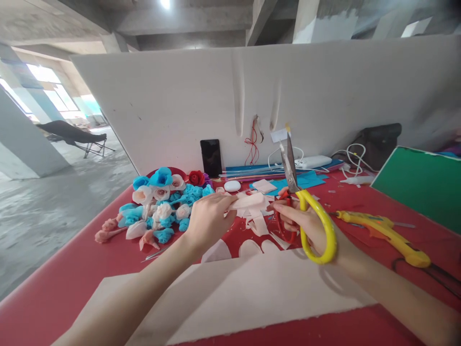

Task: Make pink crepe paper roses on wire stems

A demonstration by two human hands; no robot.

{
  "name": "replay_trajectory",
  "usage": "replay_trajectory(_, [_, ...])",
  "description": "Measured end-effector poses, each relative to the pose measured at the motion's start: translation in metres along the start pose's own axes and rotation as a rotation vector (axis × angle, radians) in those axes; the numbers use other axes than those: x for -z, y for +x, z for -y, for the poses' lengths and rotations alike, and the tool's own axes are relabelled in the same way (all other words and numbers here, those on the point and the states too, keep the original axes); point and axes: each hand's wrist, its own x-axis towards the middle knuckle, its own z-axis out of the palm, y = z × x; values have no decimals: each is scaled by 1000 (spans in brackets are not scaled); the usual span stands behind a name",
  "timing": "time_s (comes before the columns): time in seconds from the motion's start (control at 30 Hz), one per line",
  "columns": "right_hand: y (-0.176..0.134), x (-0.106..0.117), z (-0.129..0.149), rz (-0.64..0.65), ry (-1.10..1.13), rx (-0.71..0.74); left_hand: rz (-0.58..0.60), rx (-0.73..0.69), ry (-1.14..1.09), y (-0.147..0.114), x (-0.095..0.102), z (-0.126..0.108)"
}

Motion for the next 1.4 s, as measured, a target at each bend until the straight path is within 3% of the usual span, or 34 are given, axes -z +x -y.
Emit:
replay_trajectory(0.17, [-5,-5,2,15,71,-49,56,-160,140,-4,0,-6])
replay_trajectory(0.37, [-6,-3,0,-2,-26,-81,177,-282,108,-5,3,-8])
replay_trajectory(0.5, [-6,-1,4,31,-37,-3,164,-15,-213,3,3,-3])
replay_trajectory(0.57, [-7,-1,11,68,-44,28,212,82,-300,6,2,-4])
replay_trajectory(0.73, [-14,-1,27,257,-167,-51,692,339,-608,7,6,-11])
replay_trajectory(0.83, [-13,2,22,348,-241,-12,825,401,-642,4,12,-13])
replay_trajectory(1.03, [-6,8,4,386,-244,-1,867,410,-512,0,11,-18])
replay_trajectory(1.13, [-4,9,8,268,-248,-45,784,442,-519,-1,7,-24])
replay_trajectory(1.27, [-3,8,22,105,-275,18,641,496,-584,-3,3,-33])
replay_trajectory(1.4, [-4,6,31,21,-286,52,635,538,-622,-7,-2,-35])
